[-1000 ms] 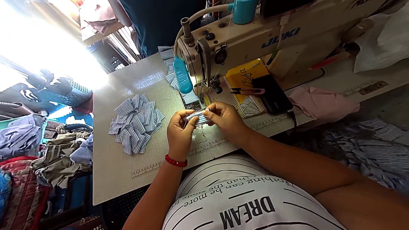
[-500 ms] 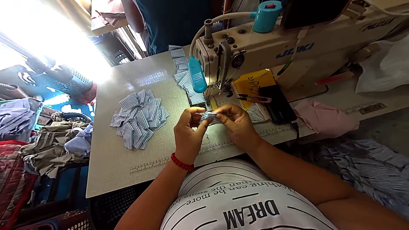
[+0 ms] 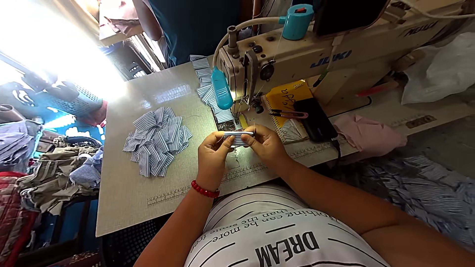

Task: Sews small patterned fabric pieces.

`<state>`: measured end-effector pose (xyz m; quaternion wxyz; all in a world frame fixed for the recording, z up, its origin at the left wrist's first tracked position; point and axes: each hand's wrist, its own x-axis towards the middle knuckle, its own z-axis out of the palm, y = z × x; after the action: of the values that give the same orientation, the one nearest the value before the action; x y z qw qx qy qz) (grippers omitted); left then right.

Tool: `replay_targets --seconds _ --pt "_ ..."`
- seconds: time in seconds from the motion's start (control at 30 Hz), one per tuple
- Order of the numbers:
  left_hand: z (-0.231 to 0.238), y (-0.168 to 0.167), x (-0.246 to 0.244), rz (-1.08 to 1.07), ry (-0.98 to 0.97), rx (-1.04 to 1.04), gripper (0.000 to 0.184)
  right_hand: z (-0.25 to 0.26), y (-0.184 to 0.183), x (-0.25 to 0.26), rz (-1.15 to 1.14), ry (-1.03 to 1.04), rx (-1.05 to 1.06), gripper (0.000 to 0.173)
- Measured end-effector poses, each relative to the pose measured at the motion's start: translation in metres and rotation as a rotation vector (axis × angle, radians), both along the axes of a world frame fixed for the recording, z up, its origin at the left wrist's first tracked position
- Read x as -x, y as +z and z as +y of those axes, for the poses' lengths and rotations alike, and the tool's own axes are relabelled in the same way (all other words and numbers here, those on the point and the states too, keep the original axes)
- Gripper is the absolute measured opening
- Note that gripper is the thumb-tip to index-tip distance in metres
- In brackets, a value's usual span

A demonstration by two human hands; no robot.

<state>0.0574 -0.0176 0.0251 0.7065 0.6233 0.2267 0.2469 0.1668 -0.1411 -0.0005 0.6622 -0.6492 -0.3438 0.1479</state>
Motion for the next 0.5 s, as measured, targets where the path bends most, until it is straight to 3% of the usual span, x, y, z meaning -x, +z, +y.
replay_targets --seconds 0.1,0.37,0.43,0.5 --pt "-0.002 -0.001 -0.003 0.053 0.037 0.032 0.006 0.001 0.001 0.001 0.111 -0.03 0.033 0.008" --pt "0.003 -0.014 -0.009 0.077 0.079 0.057 0.027 0.005 0.002 -0.005 0.303 -0.057 0.052 0.019" --pt "0.003 -0.016 -0.012 0.091 0.102 0.062 0.025 0.007 -0.001 -0.006 0.283 -0.084 0.068 0.024" --pt "0.008 -0.023 -0.015 0.148 0.107 -0.077 0.025 0.011 -0.004 -0.01 0.173 -0.115 0.149 0.026"
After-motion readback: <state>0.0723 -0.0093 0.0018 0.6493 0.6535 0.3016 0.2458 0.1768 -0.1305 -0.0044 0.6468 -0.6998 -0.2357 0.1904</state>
